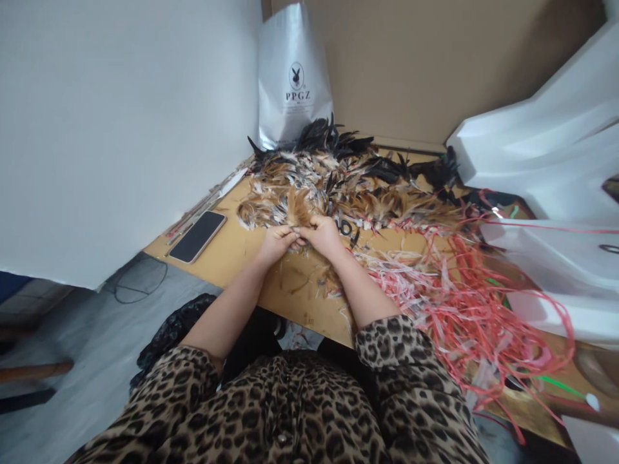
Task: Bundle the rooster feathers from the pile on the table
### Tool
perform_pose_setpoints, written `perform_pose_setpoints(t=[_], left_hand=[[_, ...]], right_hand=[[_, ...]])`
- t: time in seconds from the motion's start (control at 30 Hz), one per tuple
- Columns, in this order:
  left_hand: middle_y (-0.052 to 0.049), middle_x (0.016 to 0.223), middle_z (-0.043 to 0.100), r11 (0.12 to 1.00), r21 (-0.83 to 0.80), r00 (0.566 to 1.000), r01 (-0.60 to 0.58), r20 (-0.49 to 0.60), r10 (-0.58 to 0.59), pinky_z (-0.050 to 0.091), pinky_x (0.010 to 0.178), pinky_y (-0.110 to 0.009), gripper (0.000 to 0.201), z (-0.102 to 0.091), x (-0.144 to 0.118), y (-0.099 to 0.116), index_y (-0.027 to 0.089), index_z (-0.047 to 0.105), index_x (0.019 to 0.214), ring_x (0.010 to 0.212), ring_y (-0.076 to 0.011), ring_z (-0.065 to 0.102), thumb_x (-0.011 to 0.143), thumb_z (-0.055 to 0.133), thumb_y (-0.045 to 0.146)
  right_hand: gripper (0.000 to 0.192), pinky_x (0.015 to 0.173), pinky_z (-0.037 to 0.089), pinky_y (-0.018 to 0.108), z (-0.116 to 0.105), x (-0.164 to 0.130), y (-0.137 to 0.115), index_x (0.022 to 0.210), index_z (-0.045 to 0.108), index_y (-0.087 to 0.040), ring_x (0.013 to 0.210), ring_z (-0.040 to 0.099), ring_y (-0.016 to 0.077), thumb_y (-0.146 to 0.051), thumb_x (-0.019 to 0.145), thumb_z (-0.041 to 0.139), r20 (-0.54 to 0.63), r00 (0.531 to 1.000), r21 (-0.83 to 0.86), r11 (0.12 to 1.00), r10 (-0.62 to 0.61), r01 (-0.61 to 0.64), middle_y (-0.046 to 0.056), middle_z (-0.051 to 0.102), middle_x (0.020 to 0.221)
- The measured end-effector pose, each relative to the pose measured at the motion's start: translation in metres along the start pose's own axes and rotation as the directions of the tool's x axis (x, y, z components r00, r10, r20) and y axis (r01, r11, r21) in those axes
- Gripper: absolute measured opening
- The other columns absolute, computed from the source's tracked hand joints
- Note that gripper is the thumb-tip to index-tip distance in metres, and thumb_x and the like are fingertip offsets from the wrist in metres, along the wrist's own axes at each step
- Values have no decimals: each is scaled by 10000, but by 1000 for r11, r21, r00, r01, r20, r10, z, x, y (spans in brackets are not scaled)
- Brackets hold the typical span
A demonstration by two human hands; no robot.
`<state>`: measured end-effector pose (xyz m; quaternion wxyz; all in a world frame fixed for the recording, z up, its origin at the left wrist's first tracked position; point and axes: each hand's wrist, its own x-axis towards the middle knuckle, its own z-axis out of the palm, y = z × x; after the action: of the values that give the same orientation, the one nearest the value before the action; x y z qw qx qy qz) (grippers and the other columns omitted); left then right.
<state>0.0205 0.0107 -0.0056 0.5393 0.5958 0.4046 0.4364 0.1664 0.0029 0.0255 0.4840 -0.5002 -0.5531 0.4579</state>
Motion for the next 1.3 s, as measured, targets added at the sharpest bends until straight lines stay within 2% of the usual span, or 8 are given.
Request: perform_pose_setpoints(t=[0.23, 0.43, 0.67, 0.8, 0.9, 1.03, 1.17, 1.3], left_hand=[[-65, 689, 686, 990, -132, 999, 42, 9, -41, 488, 551, -222, 233, 3, 0, 1, 117, 659, 781, 567, -106, 611, 658, 673, 315], [-71, 718, 691, 990, -121, 997, 71, 33, -67, 479, 558, -221, 268, 1, -1, 3, 109, 681, 773, 579, -102, 604, 644, 686, 344], [-62, 681, 682, 973, -211, 994, 97, 63, -86, 463, 535, -201, 237, -1, -1, 4, 108, 680, 709, 578, -106, 614, 642, 701, 335], [-66, 708, 686, 887, -436, 984, 152, -18, -177, 457, 550, -167, 223, -5, 1, 7, 100, 664, 747, 628, -99, 636, 673, 697, 307], [-74, 777, 698, 794, -581, 977, 178, 9, -213, 474, 609, -169, 183, -7, 3, 8, 104, 654, 798, 692, -100, 649, 698, 686, 255], [-84, 830, 702, 757, -630, 981, 173, 46, -186, 500, 696, -222, 161, -7, 3, 6, 103, 659, 796, 754, -130, 658, 702, 682, 231], [-99, 840, 701, 770, -615, 983, 172, 61, -172, 497, 773, -281, 178, -5, 2, 4, 100, 671, 808, 780, -156, 659, 692, 687, 235], [-117, 876, 698, 794, -584, 985, 168, 70, -157, 476, 837, -312, 217, -3, -1, 6, 101, 685, 817, 869, -189, 652, 684, 692, 272]], right_hand=[[225, 501, 318, 217, -3, 3, 1, 580, 591, -145, 517, 406, 86, -349, 604, 682, 34, 995, -103, 990, -94, 97, -29, 516, 546], [302, 530, 309, 224, -5, 5, 2, 484, 504, -148, 570, 392, 85, -350, 596, 698, 17, 966, -222, 941, -258, 255, -24, 457, 581], [292, 511, 335, 229, 1, 3, 3, 601, 563, -147, 510, 411, 86, -416, 622, 675, 30, 996, -82, 993, -84, 86, -30, 500, 541], [296, 545, 380, 231, 2, 3, 2, 829, 621, -146, 544, 460, 92, -389, 663, 651, 23, 985, -71, 982, -173, 174, -12, 560, 640], [281, 569, 398, 238, 3, 0, 0, 912, 618, -158, 578, 483, 104, -342, 700, 630, 34, 935, -264, 899, -354, 350, 9, 571, 716], [184, 680, 418, 266, 4, -7, -5, 916, 602, -172, 718, 537, 153, -276, 773, 555, 150, 845, -551, 666, -514, 503, 54, 596, 827], [156, 743, 398, 283, 5, -10, -6, 907, 577, -173, 830, 541, 194, -273, 814, 502, 226, 806, -694, 491, -547, 528, 77, 604, 857], [146, 728, 380, 284, 5, -9, -3, 885, 566, -179, 810, 532, 199, -291, 804, 516, 214, 814, -759, 433, -540, 487, 69, 595, 826]])
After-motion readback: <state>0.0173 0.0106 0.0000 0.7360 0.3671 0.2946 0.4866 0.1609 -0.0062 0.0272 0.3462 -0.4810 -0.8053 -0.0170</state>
